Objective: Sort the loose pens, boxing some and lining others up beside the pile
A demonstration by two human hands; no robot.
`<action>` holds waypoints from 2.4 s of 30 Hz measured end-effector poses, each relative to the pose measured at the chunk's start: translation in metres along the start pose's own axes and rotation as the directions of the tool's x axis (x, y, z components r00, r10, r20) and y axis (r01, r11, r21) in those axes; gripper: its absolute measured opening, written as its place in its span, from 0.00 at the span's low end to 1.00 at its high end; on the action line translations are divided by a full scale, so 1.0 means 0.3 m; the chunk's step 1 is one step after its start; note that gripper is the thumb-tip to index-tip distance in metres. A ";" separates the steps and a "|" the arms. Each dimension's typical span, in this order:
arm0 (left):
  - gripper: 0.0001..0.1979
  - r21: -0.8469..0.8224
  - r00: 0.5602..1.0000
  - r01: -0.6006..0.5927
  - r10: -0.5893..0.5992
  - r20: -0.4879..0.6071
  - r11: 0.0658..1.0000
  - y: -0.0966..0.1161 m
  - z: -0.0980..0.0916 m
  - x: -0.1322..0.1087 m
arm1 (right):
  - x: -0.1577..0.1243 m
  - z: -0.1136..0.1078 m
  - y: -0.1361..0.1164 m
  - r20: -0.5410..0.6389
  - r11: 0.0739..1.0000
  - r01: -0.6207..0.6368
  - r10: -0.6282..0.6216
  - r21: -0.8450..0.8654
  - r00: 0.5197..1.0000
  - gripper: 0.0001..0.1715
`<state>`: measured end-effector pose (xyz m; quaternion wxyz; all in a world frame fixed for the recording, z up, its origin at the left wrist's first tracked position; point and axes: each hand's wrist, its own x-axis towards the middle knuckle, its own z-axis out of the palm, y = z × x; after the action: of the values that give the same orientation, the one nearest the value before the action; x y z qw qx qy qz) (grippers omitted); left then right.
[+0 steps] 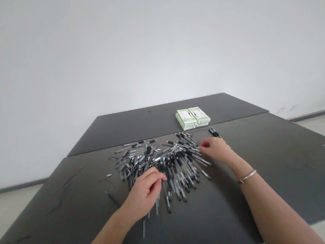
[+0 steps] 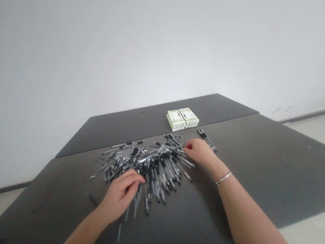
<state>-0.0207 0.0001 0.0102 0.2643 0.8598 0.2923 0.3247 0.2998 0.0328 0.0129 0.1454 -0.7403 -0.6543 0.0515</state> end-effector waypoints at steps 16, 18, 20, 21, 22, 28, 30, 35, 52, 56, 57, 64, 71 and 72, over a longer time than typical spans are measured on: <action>0.13 0.005 1.000 0.006 -0.007 0.017 1.000 0.004 -0.003 0.002 | -0.029 0.039 -0.067 0.199 0.996 0.087 -0.090 0.025 0.976 0.06; 0.13 0.007 1.000 0.013 -0.013 0.021 1.000 0.004 -0.004 0.001 | -0.031 0.031 -0.070 0.191 0.997 0.072 -0.077 0.034 0.978 0.06; 0.13 0.003 0.999 0.020 -0.020 0.025 1.000 0.005 -0.005 0.002 | -0.033 0.015 -0.070 0.182 0.993 0.051 -0.069 0.104 0.981 0.07; 0.13 -0.003 1.000 0.023 -0.023 0.019 1.000 0.005 -0.005 0.003 | -0.034 0.005 -0.069 0.188 0.981 0.046 -0.082 0.190 0.979 0.07; 0.13 -0.012 1.000 0.028 -0.028 0.011 1.000 0.006 -0.005 0.004 | -0.036 -0.006 -0.070 0.207 0.949 0.041 -0.110 0.312 0.972 0.07; 0.13 -0.271 0.974 0.211 -0.225 -0.020 0.939 0.002 0.014 0.006 | -0.082 -0.035 -0.145 0.304 0.440 -0.066 -0.497 0.895 0.812 0.15; 0.17 -0.455 0.963 0.250 -0.267 0.026 0.855 -0.001 0.023 0.005 | -0.106 -0.021 -0.196 0.294 0.347 -0.091 -0.593 0.934 0.750 0.16; 0.18 -0.589 0.938 0.308 -0.344 0.055 0.747 0.002 0.022 0.006 | -0.155 0.026 -0.298 0.311 0.302 -0.132 -0.687 0.944 0.656 0.17; 0.15 -0.647 0.877 0.309 -0.472 -0.090 0.697 -0.008 0.001 0.016 | 0.061 0.082 -0.200 -0.060 0.956 0.220 -0.213 0.195 0.975 0.17; 0.15 -0.625 0.875 0.318 -0.474 -0.096 0.713 -0.003 -0.004 0.019 | 0.131 0.116 -0.241 -0.016 0.939 0.331 -0.331 0.096 0.943 0.18; 0.15 -0.627 0.872 0.318 -0.479 -0.100 0.711 -0.002 -0.006 0.021 | 0.148 0.125 -0.254 -0.013 0.936 0.342 -0.342 0.079 0.940 0.18; 0.15 -0.629 0.856 0.324 -0.502 -0.124 0.707 0.002 -0.014 0.028 | 0.225 0.173 -0.305 0.043 0.938 0.348 -0.347 -0.006 0.937 0.16; 0.16 -0.632 0.860 0.311 -0.494 -0.132 0.710 -0.004 -0.014 0.026 | 0.232 0.183 -0.331 0.094 0.936 0.350 -0.346 -0.037 0.934 0.13; 0.16 -0.629 0.860 0.310 -0.492 -0.134 0.713 -0.005 -0.014 0.026 | 0.230 0.180 -0.334 0.092 0.935 0.353 -0.349 -0.038 0.933 0.14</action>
<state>-0.0192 0.0075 0.0152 0.5354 0.5918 0.3944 0.4556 0.1994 0.1188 -0.0024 0.1047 -0.6124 -0.7827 0.0380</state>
